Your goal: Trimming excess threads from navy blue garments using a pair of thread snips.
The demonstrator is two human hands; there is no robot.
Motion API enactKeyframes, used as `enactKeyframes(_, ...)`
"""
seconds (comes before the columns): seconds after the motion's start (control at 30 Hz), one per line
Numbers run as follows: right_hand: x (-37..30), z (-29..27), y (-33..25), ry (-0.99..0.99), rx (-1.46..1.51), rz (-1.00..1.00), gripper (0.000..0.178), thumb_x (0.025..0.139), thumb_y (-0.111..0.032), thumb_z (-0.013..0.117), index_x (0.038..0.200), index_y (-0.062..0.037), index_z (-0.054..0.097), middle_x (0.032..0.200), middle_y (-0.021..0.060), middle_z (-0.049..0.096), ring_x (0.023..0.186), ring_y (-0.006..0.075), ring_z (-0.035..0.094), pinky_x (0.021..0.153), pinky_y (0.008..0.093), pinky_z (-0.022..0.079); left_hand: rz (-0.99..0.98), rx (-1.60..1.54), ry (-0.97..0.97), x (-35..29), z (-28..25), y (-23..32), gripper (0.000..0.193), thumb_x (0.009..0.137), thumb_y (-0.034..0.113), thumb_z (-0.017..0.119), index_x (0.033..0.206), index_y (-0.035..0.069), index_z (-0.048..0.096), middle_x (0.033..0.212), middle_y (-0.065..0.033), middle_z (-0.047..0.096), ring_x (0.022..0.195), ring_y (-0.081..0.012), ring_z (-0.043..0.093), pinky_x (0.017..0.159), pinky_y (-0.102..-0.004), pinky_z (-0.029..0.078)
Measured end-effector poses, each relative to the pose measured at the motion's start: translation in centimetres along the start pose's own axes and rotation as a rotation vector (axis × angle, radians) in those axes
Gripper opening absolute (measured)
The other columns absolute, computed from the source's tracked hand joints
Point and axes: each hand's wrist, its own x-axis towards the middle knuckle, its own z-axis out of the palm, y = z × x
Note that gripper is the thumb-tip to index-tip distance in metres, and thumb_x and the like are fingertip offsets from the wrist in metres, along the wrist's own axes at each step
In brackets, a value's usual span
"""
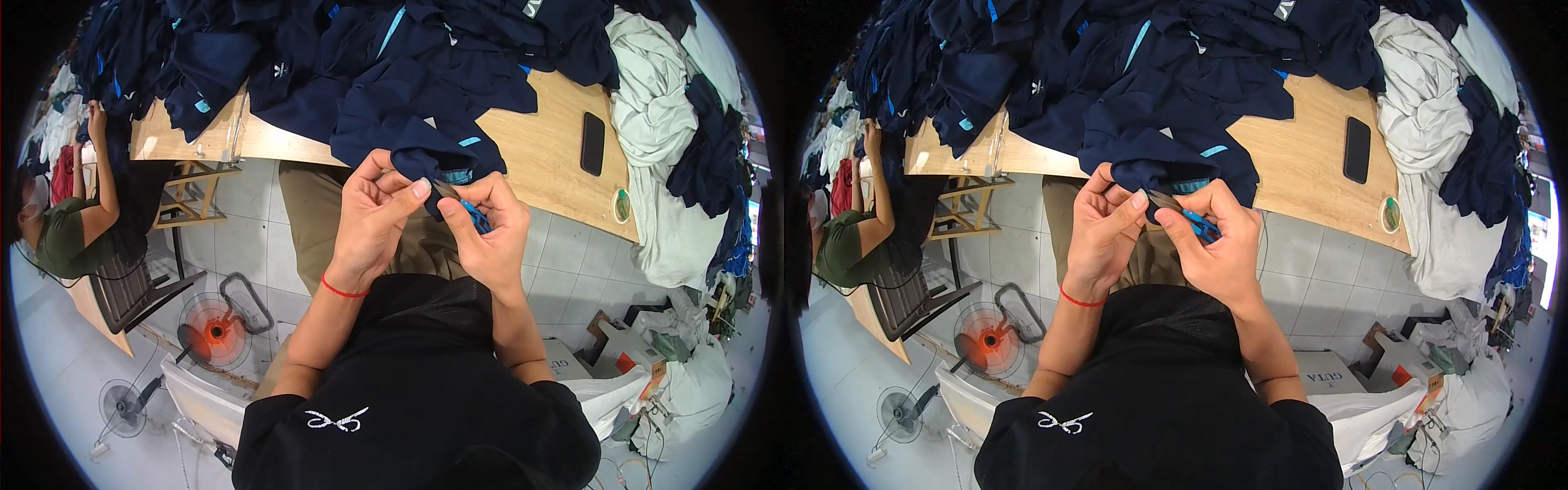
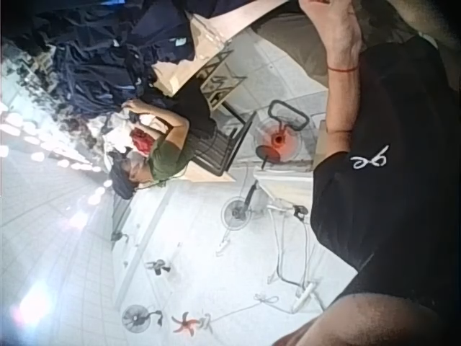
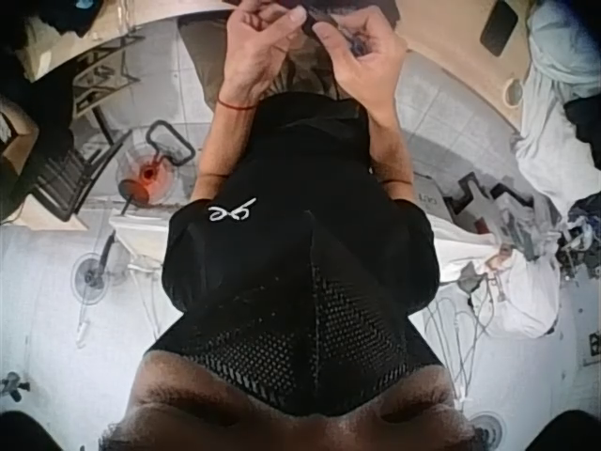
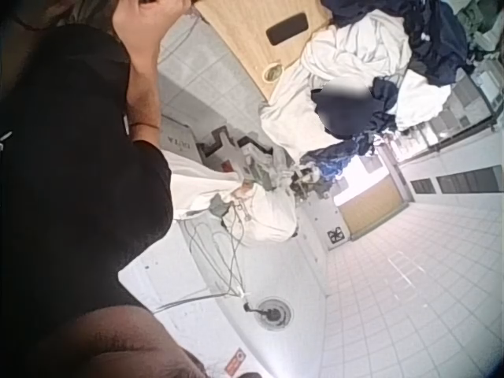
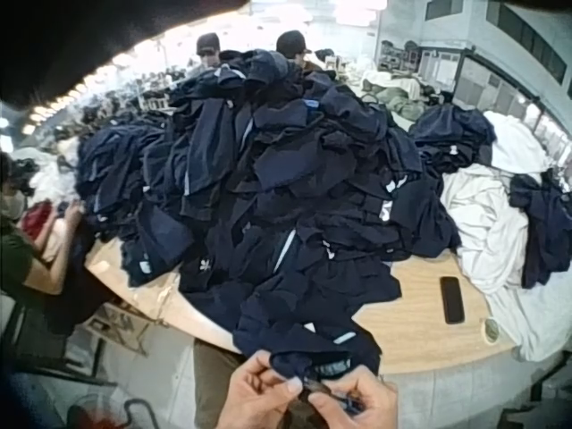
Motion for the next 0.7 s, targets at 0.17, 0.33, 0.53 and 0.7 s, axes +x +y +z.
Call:
enactKeyframes(0.17,0.1,-0.1,-0.4,-0.009,0.016,0.023,0.02,0.091,-0.005,0.085,0.091,0.0012,0.066,0.075,0.0051,0.074,0.069,0.0021,0.062,0.061,0.0196,0.046,-0.002,0.045,0.0,0.0,-0.3,0.0,0.029,0.095,-0.009,0.074,0.115,0.006,0.059,0.097,-0.005,0.074,0.089,-0.0086,0.07,0.082,-0.0234,0.057)
enactKeyframes(0.33,0.0,0.1,0.6,0.002,0.083,0.066,0.019,0.092,-0.005,0.084,0.091,0.0009,0.065,0.076,0.0045,0.074,0.07,0.0021,0.063,0.063,0.0188,0.046,-0.005,0.059,0.032,0.1,-0.5,-0.2,0.031,0.094,-0.009,0.076,0.114,0.006,0.059,0.094,-0.0034,0.072,0.087,-0.0074,0.069,0.079,-0.0215,0.056)
enactKeyframes(0.53,-0.3,-0.5,0.4,0.032,0.012,0.091,0.021,0.093,-0.006,0.084,0.092,0.0,0.064,0.073,0.0015,0.069,0.066,0.0015,0.059,0.059,0.0193,0.043,0.064,0.143,0.052,0.1,-0.7,-0.4,0.032,0.092,-0.01,0.078,0.115,0.005,0.059,0.098,-0.0042,0.073,0.089,-0.0066,0.069,0.079,-0.0201,0.054)
enactKeyframes(0.7,-0.1,0.0,-0.1,0.039,-0.054,0.009,0.021,0.092,-0.007,0.085,0.092,-0.0001,0.065,0.07,0.0018,0.067,0.063,0.0013,0.056,0.056,0.0195,0.041,0.101,0.172,0.032,-0.1,0.0,0.0,0.032,0.092,-0.009,0.079,0.117,0.001,0.061,0.104,-0.0073,0.074,0.093,-0.0083,0.071,0.084,-0.0211,0.056)
